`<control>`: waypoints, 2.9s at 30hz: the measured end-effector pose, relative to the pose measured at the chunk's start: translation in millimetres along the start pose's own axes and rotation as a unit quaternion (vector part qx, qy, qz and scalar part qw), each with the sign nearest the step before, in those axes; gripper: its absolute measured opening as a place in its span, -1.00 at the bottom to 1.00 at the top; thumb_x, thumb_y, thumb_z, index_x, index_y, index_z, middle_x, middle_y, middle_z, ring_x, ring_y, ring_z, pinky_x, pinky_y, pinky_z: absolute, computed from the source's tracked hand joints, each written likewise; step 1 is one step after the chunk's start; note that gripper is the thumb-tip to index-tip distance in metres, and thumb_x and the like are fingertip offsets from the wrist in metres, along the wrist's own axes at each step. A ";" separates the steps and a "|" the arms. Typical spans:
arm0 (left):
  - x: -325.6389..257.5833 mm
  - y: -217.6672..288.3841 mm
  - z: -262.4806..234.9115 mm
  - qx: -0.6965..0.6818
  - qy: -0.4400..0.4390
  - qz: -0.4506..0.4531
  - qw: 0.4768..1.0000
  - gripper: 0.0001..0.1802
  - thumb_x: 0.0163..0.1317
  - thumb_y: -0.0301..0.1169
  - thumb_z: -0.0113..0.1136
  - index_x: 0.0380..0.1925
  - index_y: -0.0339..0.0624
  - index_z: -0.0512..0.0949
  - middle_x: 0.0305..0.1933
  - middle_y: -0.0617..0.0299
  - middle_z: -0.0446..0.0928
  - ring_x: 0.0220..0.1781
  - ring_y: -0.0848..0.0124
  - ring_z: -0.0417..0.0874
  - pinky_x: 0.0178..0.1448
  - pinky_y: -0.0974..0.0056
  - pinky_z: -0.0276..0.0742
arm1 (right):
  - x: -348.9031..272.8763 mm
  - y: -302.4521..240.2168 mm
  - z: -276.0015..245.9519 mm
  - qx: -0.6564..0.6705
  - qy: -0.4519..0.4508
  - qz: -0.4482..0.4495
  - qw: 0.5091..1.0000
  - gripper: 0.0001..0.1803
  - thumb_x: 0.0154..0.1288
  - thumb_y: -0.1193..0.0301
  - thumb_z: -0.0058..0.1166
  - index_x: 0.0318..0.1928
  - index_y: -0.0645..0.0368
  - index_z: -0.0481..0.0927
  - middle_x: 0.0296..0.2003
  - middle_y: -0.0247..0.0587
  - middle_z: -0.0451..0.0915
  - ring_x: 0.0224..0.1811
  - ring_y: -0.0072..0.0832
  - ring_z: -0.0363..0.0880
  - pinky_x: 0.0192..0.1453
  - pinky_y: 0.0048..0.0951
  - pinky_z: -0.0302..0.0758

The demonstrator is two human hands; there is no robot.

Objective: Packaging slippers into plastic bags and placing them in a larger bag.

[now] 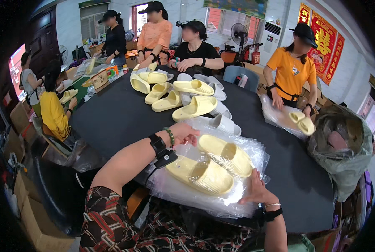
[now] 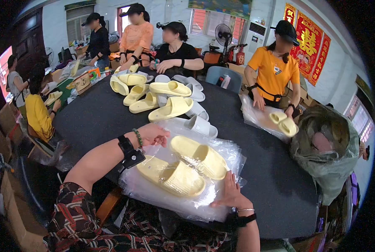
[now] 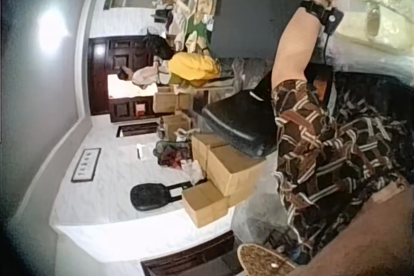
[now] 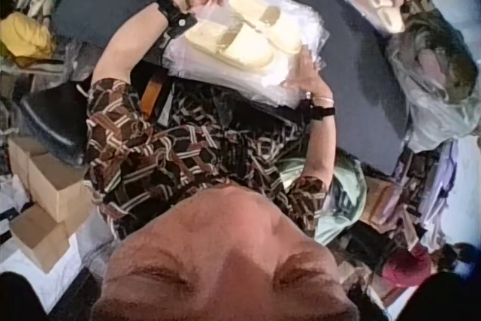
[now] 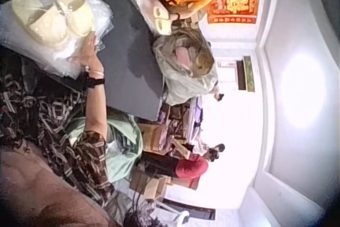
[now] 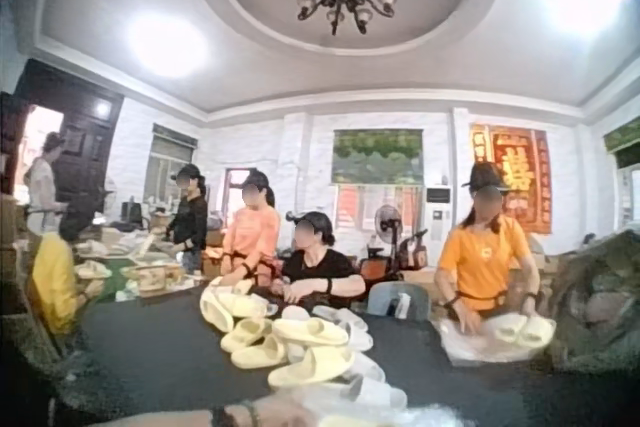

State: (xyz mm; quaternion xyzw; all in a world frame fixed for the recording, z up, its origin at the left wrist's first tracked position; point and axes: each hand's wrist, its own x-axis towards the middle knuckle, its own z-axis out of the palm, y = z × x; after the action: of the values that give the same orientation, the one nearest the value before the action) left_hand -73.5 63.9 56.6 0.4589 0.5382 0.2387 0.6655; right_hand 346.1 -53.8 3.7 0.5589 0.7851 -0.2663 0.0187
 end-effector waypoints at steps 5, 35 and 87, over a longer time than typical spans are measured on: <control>-12.5 1.8 10.4 -0.124 0.062 0.108 0.984 -0.83 0.41 -0.35 0.17 -0.14 -0.20 0.59 -0.38 0.14 0.65 -0.39 0.46 0.67 -0.43 0.50 0.34 | 0.0 5.1 5.8 -0.001 0.011 -0.003 1.000 0.89 -0.58 -0.45 0.45 0.49 0.37 -0.51 0.55 0.23 -0.43 0.63 -0.06 -0.56 0.60 0.05 -0.37; -15.8 -26.5 3.8 0.433 -0.076 0.351 0.827 -0.41 0.30 -0.29 0.27 0.31 -0.15 0.41 0.34 0.04 0.40 0.24 0.18 0.50 0.31 0.10 0.42 | 3.2 7.2 12.3 -0.017 0.006 0.000 1.000 0.86 -0.53 -0.41 0.47 0.49 0.38 -0.53 0.55 0.23 -0.45 0.63 -0.10 -0.60 0.61 -0.08 -0.44; -152.6 6.9 -79.3 0.489 0.380 0.384 0.685 -0.79 0.06 -0.39 0.32 -0.31 -0.26 0.69 -0.31 0.03 0.63 -0.25 0.08 0.65 -0.16 0.17 0.51 | 25.8 -22.5 2.9 -0.129 0.016 -0.040 0.991 0.63 -0.36 -0.35 0.44 0.55 0.21 -0.24 0.55 0.23 -0.32 0.62 0.08 -0.48 0.60 0.13 -0.29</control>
State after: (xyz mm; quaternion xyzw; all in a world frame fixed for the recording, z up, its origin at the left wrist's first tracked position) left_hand -193.3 -28.6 138.5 0.7557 0.5616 0.3306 -0.0647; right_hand 315.7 -37.9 1.7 0.5239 0.8350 -0.1542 0.0670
